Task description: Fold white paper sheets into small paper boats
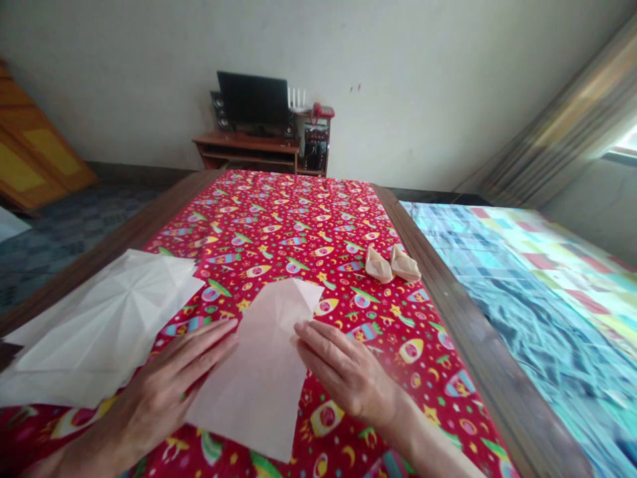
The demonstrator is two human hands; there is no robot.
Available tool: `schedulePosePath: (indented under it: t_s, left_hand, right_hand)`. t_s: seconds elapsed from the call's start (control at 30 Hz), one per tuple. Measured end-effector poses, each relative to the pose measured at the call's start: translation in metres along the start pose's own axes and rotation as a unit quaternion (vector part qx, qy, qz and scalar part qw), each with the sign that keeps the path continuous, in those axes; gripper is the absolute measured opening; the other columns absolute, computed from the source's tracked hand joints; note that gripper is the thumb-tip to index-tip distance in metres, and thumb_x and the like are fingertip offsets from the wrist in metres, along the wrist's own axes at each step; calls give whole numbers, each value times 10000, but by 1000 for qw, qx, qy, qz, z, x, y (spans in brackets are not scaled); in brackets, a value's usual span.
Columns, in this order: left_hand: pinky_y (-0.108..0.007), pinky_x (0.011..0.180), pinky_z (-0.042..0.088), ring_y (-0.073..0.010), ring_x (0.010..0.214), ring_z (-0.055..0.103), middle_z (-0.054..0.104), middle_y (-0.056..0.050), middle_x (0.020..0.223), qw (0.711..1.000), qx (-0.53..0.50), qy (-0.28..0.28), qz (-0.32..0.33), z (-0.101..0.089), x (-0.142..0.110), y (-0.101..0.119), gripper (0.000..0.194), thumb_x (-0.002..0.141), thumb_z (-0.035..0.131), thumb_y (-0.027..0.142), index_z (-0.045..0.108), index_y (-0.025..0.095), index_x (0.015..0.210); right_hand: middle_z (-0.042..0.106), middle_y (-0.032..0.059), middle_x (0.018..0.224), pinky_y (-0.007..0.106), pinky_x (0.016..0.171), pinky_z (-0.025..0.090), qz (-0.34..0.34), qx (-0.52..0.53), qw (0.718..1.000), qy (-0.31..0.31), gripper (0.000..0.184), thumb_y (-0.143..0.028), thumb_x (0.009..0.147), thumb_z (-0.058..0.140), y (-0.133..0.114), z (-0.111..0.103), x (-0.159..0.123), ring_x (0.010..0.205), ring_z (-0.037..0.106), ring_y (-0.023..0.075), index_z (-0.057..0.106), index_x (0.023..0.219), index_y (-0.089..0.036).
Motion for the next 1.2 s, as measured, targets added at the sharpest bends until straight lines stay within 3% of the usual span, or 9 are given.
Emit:
schedulePosePath:
  t_s: [0.17, 0.3, 0.47, 0.67, 0.8, 0.93, 1.03, 1.1, 1.2]
  left_hand:
    - [-335, 1028, 455, -183, 1233, 490, 546, -41, 1327, 999, -8, 32, 9, 11, 9, -13, 372, 938, 448, 175, 504, 223, 1302]
    - [-349, 998, 480, -192, 1210, 506, 586, -44, 1275, 999, -21, 20, 33, 25, 13, -17, 300, 928, 472, 183, 586, 212, 1204]
    - [-319, 958, 503, -171, 1147, 548, 642, -42, 1191, 997, -60, -1, 58, 31, 17, -15, 327, 906, 447, 96, 605, 193, 1176]
    - [-307, 900, 525, -174, 1070, 587, 666, -53, 1128, 992, -113, -5, 50, 28, 23, -15, 266, 897, 478, 129, 640, 185, 1100]
    - [-304, 893, 520, -168, 1054, 591, 669, -60, 1114, 989, -138, 8, 49, 28, 23, -14, 289, 902, 447, 101, 630, 183, 1111]
    - [-269, 810, 528, -150, 916, 625, 698, -48, 949, 984, -174, 38, 4, 30, 28, -14, 235, 909, 454, 115, 661, 182, 1000]
    - [-229, 676, 509, -131, 714, 616, 662, -23, 733, 980, -182, 13, -76, 34, 35, -18, 245, 912, 468, 189, 655, 178, 753]
    - [-219, 616, 479, -120, 621, 590, 623, -11, 650, 977, -168, -22, -129, 37, 41, -22, 307, 915, 459, 236, 615, 173, 658]
    - [-225, 607, 452, -121, 616, 582, 607, -12, 671, 972, -146, -53, -179, 39, 48, -24, 303, 915, 463, 284, 607, 168, 675]
  right_hand:
    - [593, 130, 1237, 380, 976, 499, 75, 88, 992, 51, 399, -17, 899, 422, 19, 27, -10, 1213, 506, 198, 515, 1261, -158]
    - [624, 123, 1173, 335, 940, 525, 95, 143, 985, 13, 341, -30, 888, 450, 31, 45, -17, 1149, 558, 177, 559, 1182, -163]
    - [621, 133, 1180, 304, 927, 525, 103, 136, 984, -45, 285, -47, 902, 436, 29, 43, -15, 1152, 559, 173, 582, 1123, -154]
    - [612, 139, 1204, 389, 939, 496, 81, 61, 992, -70, 292, -135, 928, 435, 25, 33, -16, 1184, 530, 219, 559, 1190, -174]
    - [662, 109, 1126, 380, 876, 503, 82, 89, 990, -73, 274, -161, 918, 435, 18, 30, -17, 1078, 576, 222, 611, 1126, -181]
    - [700, 58, 923, 265, 718, 495, 199, 160, 965, -54, 220, -228, 921, 462, 16, 33, -14, 798, 622, 156, 677, 896, -186]
    - [593, -10, 595, 201, 497, 374, 340, 137, 929, -47, 321, -278, 893, 504, 20, 40, -12, 515, 505, 95, 582, 601, -168]
    - [482, -45, 486, 203, 442, 280, 404, 111, 907, -45, 348, -298, 859, 530, 23, 45, -10, 444, 414, 76, 497, 537, -173]
    - [430, -61, 468, 203, 443, 234, 452, 91, 885, -62, 313, -300, 828, 537, 27, 50, -4, 436, 382, 69, 474, 546, -180]
Point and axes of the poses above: each hand's wrist, its own x-axis towards the middle knuckle, its own z-axis out of the palm, y = z × x, the point moved 1 cm from there along x, towards the middle knuckle
